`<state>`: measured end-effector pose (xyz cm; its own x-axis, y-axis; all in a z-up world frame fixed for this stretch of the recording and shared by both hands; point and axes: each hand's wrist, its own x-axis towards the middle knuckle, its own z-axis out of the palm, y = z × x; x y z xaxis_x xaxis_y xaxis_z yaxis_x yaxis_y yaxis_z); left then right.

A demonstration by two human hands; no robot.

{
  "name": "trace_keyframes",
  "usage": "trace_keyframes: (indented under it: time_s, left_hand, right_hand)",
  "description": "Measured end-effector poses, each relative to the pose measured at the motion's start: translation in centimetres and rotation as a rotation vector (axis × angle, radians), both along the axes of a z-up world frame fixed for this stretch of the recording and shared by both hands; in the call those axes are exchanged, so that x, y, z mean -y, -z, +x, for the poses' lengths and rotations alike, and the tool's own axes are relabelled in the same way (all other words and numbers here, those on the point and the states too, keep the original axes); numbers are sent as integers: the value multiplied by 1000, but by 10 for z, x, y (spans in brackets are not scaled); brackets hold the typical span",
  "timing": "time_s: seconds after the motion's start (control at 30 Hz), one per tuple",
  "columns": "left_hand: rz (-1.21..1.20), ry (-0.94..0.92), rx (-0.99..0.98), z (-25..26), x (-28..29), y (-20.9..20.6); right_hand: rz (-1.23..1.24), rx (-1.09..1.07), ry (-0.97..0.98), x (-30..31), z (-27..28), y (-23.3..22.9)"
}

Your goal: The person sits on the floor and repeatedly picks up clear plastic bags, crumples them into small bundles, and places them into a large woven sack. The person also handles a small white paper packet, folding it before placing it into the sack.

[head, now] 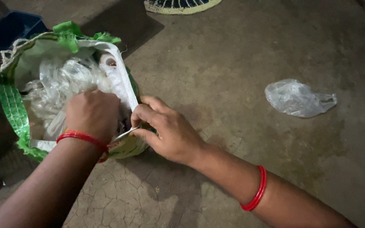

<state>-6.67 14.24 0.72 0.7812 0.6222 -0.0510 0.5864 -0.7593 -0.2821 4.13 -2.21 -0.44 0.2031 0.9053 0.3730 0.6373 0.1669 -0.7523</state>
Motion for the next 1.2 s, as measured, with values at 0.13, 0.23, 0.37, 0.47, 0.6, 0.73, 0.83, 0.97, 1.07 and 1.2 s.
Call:
trace_keyframes:
  time_s: [0.13, 0.23, 0.37, 0.47, 0.6, 0.73, 0.83, 0.97, 1.07, 1.2]
  left_hand:
    - [-97, -11, -70, -1, 2, -5]
    - [-249, -103, -142, -2, 11, -30]
    - [-293, -217, -160, -4, 28, -58]
    - [-221, -210, -220, -3, 37, -69]
    - [-49, -153, -186, 7, 55, -93]
    - [42, -33, 61, 25, 74, -106]
    - [6, 177, 344, 45, 87, -94]
    - [-171, 405, 666, 80, 109, -64]
    - [-273, 450, 736, 111, 129, -40]
    - [-409, 447, 764, 147, 153, -11]
  right_hand:
    - [32, 13, 7, 5, 1, -2]
    - [50, 34, 7, 7, 4, -2]
    - [107, 110, -6, 13, 5, 5]
    - [70, 94, -19, 17, 3, 5]
    - [73, 70, -14, 30, 23, 3]
    - [-30, 90, 86, 44, 54, 10]
    - [-110, 65, 156, 59, 82, 21]
    - [-108, 84, 255, 85, 129, 43]
    - [-172, 200, 363, 108, 170, 64]
    - [-254, 306, 519, 136, 229, 105]
